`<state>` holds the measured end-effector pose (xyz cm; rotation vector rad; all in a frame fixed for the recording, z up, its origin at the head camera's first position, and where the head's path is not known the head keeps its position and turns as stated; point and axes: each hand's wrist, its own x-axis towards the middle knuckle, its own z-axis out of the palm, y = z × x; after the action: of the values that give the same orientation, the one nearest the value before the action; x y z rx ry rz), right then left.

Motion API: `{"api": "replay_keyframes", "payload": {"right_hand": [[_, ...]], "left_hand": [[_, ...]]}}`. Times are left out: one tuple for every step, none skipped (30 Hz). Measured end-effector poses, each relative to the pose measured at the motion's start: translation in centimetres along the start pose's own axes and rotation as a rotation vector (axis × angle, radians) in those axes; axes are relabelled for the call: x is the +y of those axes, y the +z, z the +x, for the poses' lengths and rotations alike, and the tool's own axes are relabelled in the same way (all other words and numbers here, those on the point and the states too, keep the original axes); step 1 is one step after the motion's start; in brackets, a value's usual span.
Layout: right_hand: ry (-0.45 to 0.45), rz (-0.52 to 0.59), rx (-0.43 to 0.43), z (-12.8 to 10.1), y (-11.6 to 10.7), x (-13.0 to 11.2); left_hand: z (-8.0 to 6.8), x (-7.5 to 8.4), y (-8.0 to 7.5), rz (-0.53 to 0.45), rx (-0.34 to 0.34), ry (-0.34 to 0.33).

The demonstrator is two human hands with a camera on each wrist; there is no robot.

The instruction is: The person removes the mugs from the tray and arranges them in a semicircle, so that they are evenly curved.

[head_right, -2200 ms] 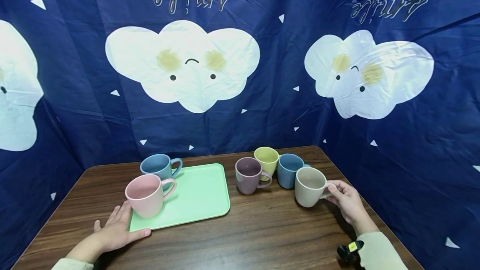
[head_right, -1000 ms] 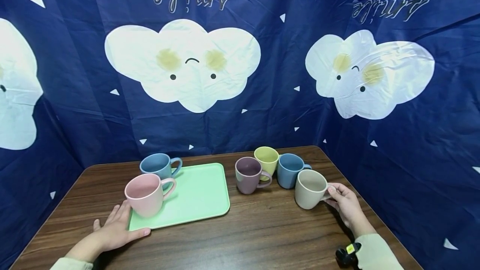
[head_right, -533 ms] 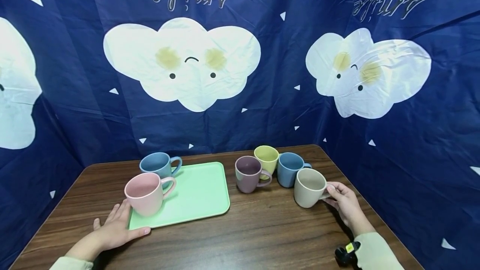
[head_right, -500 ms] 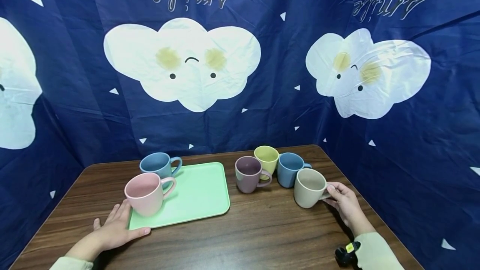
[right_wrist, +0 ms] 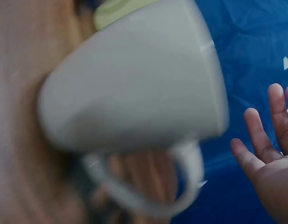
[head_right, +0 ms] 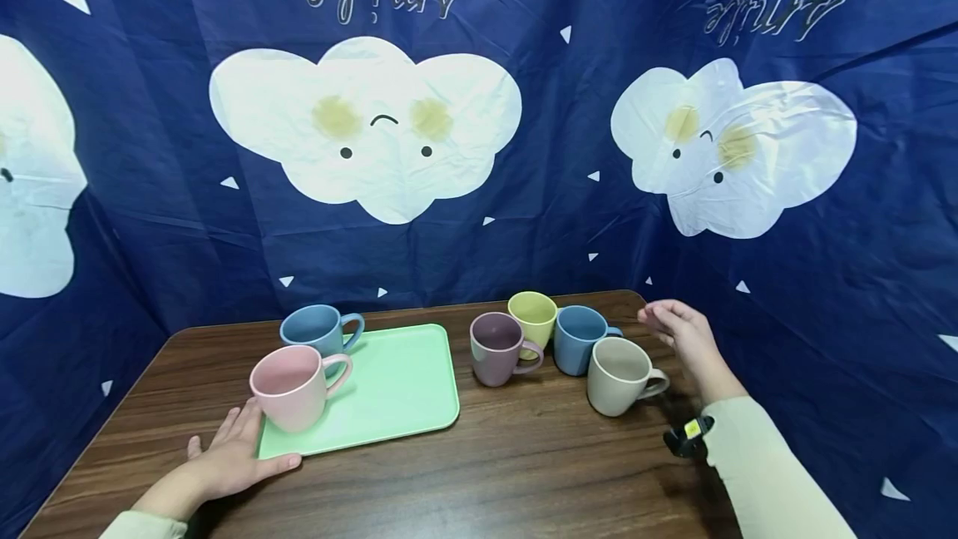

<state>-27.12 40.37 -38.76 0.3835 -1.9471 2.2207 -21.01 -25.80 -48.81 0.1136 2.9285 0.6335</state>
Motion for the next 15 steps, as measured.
{"api": "replay_keyframes", "payload": {"right_hand": [[-0.010, 0.002, -0.002, 0.6, 0.4, -0.5], [-0.018, 0.002, -0.004, 1.1, 0.8, -0.9], [-0.026, 0.003, -0.006, 1.7, 1.2, -1.4], [-0.035, 0.004, -0.008, 2.2, 1.7, -1.8], [-0.043, 0.008, -0.010, 2.8, 2.2, -2.1], [-0.050, 0.007, -0.013, 3.3, 2.7, -2.4], [-0.055, 0.001, -0.013, 3.8, 3.3, -2.7], [-0.057, -0.005, -0.013, 4.3, 3.9, -2.9], [-0.059, -0.014, -0.012, 4.8, 4.5, -3.1], [-0.059, -0.020, -0.013, 5.2, 5.1, -3.2], [-0.056, -0.033, -0.014, 5.6, 5.8, -3.3], [-0.049, -0.045, -0.016, 6.0, 6.4, -3.3], [-0.043, -0.057, -0.014, 6.4, 7.1, -3.2], [-0.037, -0.069, -0.014, 6.7, 7.8, -3.2], [-0.030, -0.072, -0.016, 7.0, 8.4, -3.1]], "left_hand": [[0.0, 0.0, 0.0, -0.001, 0.000, 0.001], [0.0, 0.0, 0.0, 0.000, -0.001, 0.002], [0.0, 0.0, 0.0, 0.000, -0.001, 0.002], [0.0, 0.0, 0.0, 0.002, 0.001, 0.001], [0.1, 0.1, 0.0, 0.003, 0.003, 0.000], [0.1, 0.1, 0.0, 0.004, 0.005, -0.001], [0.1, 0.1, 0.0, 0.006, 0.007, -0.001], [0.2, 0.1, -0.1, 0.009, 0.008, -0.002], [0.2, 0.1, -0.1, 0.011, 0.011, -0.001], [0.2, 0.1, 0.0, 0.013, 0.012, -0.001], [0.2, 0.1, 0.0, 0.014, 0.012, 0.000], [0.2, 0.1, 0.0, 0.015, 0.012, 0.000], [0.1, 0.1, 0.0, 0.015, 0.013, 0.001], [0.1, 0.1, 0.0, 0.014, 0.013, 0.001], [0.0, 0.2, -0.1, 0.011, 0.013, 0.001]]}}
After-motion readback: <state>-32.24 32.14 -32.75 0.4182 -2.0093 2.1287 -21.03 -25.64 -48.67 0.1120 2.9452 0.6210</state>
